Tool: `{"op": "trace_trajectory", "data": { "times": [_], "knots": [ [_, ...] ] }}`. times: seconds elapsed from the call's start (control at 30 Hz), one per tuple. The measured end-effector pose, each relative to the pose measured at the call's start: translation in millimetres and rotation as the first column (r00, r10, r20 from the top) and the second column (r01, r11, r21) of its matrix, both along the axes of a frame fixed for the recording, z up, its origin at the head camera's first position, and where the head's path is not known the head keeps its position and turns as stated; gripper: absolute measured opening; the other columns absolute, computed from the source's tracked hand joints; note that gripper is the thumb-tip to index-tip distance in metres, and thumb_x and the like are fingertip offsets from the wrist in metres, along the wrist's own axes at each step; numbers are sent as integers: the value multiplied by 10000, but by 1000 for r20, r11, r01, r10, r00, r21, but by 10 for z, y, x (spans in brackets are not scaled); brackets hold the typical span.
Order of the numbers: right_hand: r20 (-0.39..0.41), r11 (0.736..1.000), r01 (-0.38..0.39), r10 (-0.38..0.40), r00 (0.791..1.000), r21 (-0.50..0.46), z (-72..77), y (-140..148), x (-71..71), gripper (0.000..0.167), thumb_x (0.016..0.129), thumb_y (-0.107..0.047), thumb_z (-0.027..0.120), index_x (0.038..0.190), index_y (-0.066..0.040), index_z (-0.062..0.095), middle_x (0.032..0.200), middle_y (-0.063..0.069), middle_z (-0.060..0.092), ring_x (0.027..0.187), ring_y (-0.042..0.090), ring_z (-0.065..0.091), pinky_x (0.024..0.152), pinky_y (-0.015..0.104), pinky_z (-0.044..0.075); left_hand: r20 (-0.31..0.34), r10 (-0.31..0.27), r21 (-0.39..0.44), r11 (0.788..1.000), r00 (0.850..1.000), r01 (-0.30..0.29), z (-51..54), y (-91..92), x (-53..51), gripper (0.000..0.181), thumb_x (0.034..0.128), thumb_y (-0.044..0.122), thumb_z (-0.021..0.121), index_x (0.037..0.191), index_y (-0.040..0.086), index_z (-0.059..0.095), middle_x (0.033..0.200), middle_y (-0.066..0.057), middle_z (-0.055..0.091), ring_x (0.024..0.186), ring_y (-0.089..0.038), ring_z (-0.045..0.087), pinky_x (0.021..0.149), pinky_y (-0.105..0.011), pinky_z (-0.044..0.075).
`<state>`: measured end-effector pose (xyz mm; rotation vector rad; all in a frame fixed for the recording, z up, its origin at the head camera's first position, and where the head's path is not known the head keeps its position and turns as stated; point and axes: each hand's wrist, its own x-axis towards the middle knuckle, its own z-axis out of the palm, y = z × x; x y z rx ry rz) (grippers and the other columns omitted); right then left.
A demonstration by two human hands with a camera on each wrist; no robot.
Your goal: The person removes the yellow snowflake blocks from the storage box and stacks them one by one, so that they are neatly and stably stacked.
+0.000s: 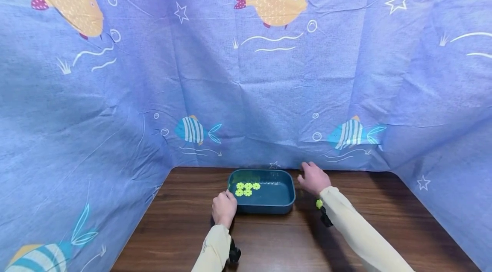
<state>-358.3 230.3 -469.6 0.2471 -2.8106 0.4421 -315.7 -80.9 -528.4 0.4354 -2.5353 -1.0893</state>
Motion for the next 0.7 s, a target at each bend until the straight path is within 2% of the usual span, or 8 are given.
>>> {"op": "trace_trajectory", "data": {
  "times": [0.1, 0.17, 0.23, 0.33, 0.4, 0.47, 0.57, 0.7],
  "knots": [
    [-54, 999, -49, 49, 997, -11, 96, -321, -74, 72, 849, -150, 663, 891, -93, 653, 866, 84, 610, 760, 304, 636, 672, 498, 527, -17, 4, 3, 1000, 1000, -4, -1, 8, -8, 392, 1010, 232, 521, 776, -24, 703, 833, -265, 708, 734, -433, 673, 681, -561, 521],
    [-31, 995, -99, 99, 995, -14, 110, -548, -97, 17, 855, -120, 654, 841, -121, 665, 839, 49, 625, 745, 253, 630, 670, 457, 530, -22, -1, 7, 1000, 1000, 1, -7, 30, -10, 390, 1010, 232, 524, 762, -15, 697, 813, -254, 704, 716, -426, 668, 672, -556, 520],
    [4, 985, -171, 171, 985, -13, 75, -758, -99, 64, 854, -85, 641, 827, -116, 690, 831, 42, 661, 750, 230, 647, 677, 435, 543, -21, 0, 13, 1000, 1000, 0, -7, 59, -4, 384, 1008, 239, 533, 764, -3, 702, 811, -244, 707, 718, -421, 669, 672, -552, 522],
    [111, 963, -268, 268, 957, -18, -26, -1057, -57, 173, 893, -51, 585, 957, -60, 745, 942, 88, 734, 902, 261, 703, 805, 440, 568, -9, 6, 17, 1000, 1000, -6, -8, 87, 3, 375, 1005, 257, 545, 781, 11, 717, 829, -234, 716, 740, -416, 676, 674, -547, 526],
    [207, 950, -311, 310, 928, -26, -89, -1226, -13, 282, 897, -34, 535, 1085, -19, 744, 1078, 132, 744, 1065, 312, 694, 928, 465, 543, -7, 20, 18, 1000, 1000, -19, -10, 99, 6, 366, 1001, 264, 554, 800, 12, 730, 855, -240, 724, 764, -425, 682, 684, -552, 527],
    [307, 945, -327, 319, 897, -26, -156, -1362, 25, 381, 905, -41, 490, 1215, -20, 711, 1226, 142, 713, 1219, 330, 635, 1043, 471, 483, -4, 27, 20, 999, 1000, -27, -14, 107, 8, 364, 998, 267, 560, 813, 7, 736, 866, -245, 726, 768, -428, 683, 688, -554, 529],
    [410, 950, -312, 297, 862, -33, -222, -1491, 70, 421, 935, -79, 459, 1291, -55, 683, 1329, 123, 671, 1301, 340, 578, 1101, 494, 430, -2, 36, 26, 999, 999, -36, -21, 113, 9, 364, 996, 271, 567, 822, 4, 742, 871, -249, 727, 771, -431, 684, 696, -557, 530],
    [474, 961, -276, 243, 847, 1, -244, -1533, 89, 400, 1007, -203, 446, 1324, -122, 675, 1379, 79, 644, 1334, 324, 550, 1115, 515, 408, -5, 41, 29, 999, 999, -41, -18, 109, 11, 358, 993, 270, 573, 815, 10, 741, 853, -237, 727, 758, -420, 683, 688, -550, 531]
  ]
}}
